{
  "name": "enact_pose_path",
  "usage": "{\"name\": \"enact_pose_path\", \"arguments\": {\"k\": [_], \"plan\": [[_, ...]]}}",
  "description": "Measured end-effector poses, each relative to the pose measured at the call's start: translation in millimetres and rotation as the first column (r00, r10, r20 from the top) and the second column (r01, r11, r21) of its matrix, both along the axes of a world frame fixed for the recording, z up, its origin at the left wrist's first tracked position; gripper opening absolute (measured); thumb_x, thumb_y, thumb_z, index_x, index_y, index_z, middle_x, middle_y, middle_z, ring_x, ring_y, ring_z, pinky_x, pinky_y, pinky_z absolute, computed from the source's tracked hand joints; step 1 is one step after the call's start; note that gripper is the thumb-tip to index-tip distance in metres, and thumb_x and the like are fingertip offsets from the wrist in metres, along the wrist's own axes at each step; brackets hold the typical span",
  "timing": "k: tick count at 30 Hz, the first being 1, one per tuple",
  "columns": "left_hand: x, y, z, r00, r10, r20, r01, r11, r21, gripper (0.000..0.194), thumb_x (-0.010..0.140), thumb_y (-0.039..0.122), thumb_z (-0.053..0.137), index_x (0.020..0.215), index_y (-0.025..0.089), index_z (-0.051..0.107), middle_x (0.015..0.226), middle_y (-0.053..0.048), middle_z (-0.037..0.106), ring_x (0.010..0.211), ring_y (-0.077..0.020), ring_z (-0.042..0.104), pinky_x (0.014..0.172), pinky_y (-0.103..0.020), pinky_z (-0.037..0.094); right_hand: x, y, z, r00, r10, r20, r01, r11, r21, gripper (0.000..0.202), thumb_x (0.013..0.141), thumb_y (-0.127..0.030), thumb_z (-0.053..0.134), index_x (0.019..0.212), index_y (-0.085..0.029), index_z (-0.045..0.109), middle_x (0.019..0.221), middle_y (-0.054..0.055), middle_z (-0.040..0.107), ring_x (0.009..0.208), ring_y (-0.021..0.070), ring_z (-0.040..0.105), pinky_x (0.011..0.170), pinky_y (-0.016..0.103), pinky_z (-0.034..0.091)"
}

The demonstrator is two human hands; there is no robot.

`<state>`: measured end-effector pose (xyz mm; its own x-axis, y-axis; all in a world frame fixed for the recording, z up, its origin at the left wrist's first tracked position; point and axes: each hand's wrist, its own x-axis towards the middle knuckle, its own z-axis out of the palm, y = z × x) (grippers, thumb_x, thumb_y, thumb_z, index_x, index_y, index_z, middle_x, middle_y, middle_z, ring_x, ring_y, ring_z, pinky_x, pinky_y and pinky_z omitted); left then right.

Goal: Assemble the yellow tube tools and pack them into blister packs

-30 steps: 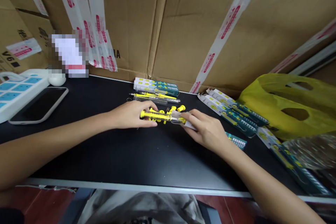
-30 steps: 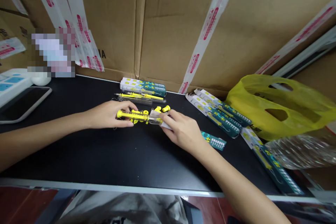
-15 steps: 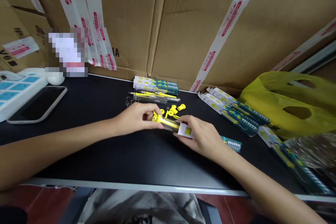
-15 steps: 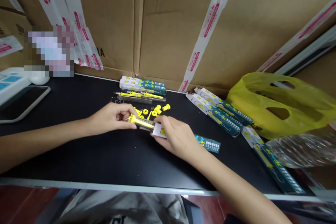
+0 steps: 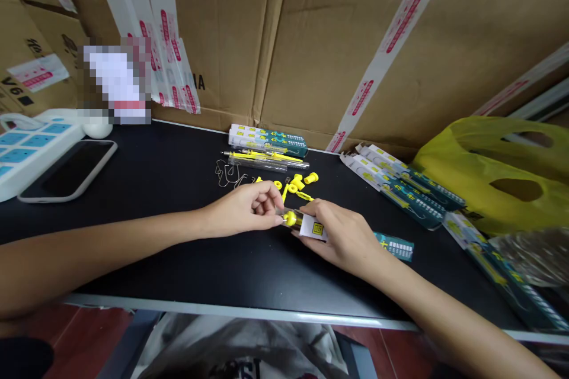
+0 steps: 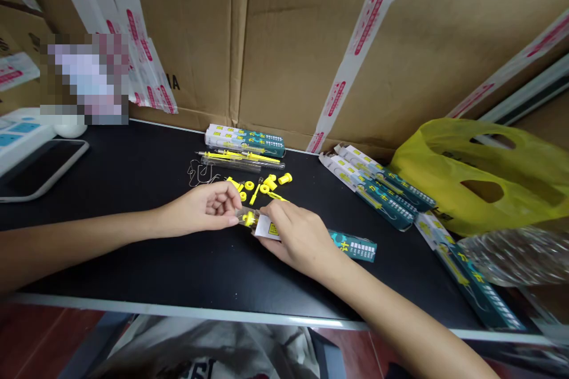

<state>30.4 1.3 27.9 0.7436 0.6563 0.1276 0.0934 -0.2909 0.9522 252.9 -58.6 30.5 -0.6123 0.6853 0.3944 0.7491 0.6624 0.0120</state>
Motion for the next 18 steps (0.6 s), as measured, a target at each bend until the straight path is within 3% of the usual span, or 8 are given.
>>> {"name": "enact_pose_path", "arguments": {"k": [4, 7, 13, 18], "plan": [[-3.3, 0.6, 2.2, 0.999, -0.047, -0.027, 0.048, 0.998, 0.046, 0.017, 0.079, 0.027, 0.064, 0.087, 0.016, 0.053, 0.082, 0.001, 0.060, 0.065, -0.0071, 0.052, 0.059, -0.020, 0.041, 1.8, -0.3, -0.1, 1.000, -0.007, 0.001, 0.007, 1.000, -0.004, 0.020, 0.085, -0.028, 0.057, 0.101, -0.018, 0.048, 0.089, 0.007, 0.066, 0.076, 0.0194, 0.064, 0.063, 0.028, 0.050], [-4.9, -3.5, 3.1, 0.991, -0.052, -0.126, 0.074, 0.981, 0.177, 0.025, 0.077, 0.034, 0.068, 0.090, 0.018, 0.054, 0.083, 0.002, 0.062, 0.061, -0.0067, 0.051, 0.056, -0.021, 0.040, 1.5, -1.7, -0.2, 1.000, 0.013, 0.008, -0.013, 1.000, -0.006, 0.020, 0.086, -0.028, 0.056, 0.102, -0.018, 0.048, 0.091, 0.008, 0.066, 0.077, 0.0196, 0.065, 0.064, 0.029, 0.050], [-1.7, -7.1, -2.4, 0.957, 0.097, -0.275, 0.041, 0.889, 0.455, 0.029, 0.077, 0.042, 0.067, 0.084, 0.017, 0.054, 0.080, 0.002, 0.057, 0.060, -0.0085, 0.047, 0.059, -0.023, 0.039, 0.4, -2.4, 1.2, 1.000, 0.005, 0.001, -0.005, 1.000, 0.027, 0.020, 0.085, -0.029, 0.057, 0.100, -0.018, 0.048, 0.088, 0.008, 0.067, 0.076, 0.0200, 0.065, 0.063, 0.029, 0.050], [-0.8, -10.2, -6.5, 0.961, 0.131, -0.242, 0.036, 0.812, 0.583, 0.012, 0.088, 0.027, 0.053, 0.089, 0.017, 0.058, 0.083, 0.000, 0.057, 0.063, -0.0094, 0.049, 0.062, -0.022, 0.040, 0.1, -1.8, 1.5, 1.000, 0.004, -0.012, -0.004, 0.999, 0.045, 0.020, 0.086, -0.029, 0.057, 0.100, -0.018, 0.048, 0.090, 0.008, 0.067, 0.076, 0.0195, 0.065, 0.063, 0.028, 0.050]]}}
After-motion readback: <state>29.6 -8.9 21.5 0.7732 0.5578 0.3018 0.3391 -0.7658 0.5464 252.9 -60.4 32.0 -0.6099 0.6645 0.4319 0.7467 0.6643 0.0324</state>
